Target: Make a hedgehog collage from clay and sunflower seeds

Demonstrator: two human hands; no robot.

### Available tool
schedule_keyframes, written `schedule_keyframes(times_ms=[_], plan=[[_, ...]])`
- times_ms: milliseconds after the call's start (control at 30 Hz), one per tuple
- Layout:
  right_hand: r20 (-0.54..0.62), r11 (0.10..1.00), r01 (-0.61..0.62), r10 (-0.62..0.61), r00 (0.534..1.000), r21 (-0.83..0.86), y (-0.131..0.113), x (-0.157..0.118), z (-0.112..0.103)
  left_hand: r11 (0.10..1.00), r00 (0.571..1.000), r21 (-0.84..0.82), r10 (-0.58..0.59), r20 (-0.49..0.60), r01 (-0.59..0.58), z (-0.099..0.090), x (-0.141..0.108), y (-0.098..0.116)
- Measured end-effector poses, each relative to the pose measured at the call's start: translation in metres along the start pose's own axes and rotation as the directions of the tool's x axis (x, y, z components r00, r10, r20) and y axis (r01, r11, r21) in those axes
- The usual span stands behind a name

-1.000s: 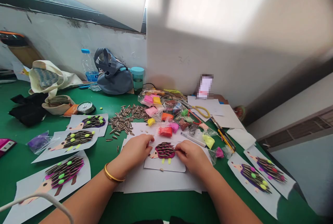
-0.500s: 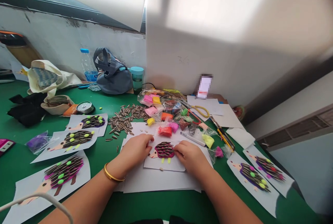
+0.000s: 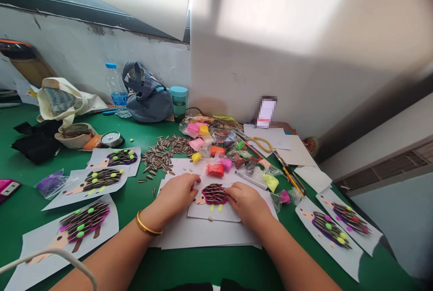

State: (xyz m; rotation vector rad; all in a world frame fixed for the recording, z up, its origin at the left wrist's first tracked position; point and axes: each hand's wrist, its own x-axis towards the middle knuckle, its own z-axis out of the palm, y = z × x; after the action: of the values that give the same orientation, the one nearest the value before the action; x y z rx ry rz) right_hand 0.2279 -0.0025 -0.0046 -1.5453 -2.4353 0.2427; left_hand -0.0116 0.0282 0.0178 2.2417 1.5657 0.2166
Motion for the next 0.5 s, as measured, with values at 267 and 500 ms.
schedule_keyframes(times_ms=[267, 500], plan=[[-0.011, 0.991, -0.034, 0.035, 0.999, 0.131, 0.003, -0.003, -0.007, 1.000, 1.000, 0.003, -0.016, -0.005, 0.016, -0.001, -0.001, -0.001], [-0.002, 0.977, -0.076, 0.078, 0.997, 0.197, 0.009, -0.003, -0.012, 0.998, 0.999, -0.033, -0.044, 0.008, 0.044, -0.005, -0.001, -0.001]])
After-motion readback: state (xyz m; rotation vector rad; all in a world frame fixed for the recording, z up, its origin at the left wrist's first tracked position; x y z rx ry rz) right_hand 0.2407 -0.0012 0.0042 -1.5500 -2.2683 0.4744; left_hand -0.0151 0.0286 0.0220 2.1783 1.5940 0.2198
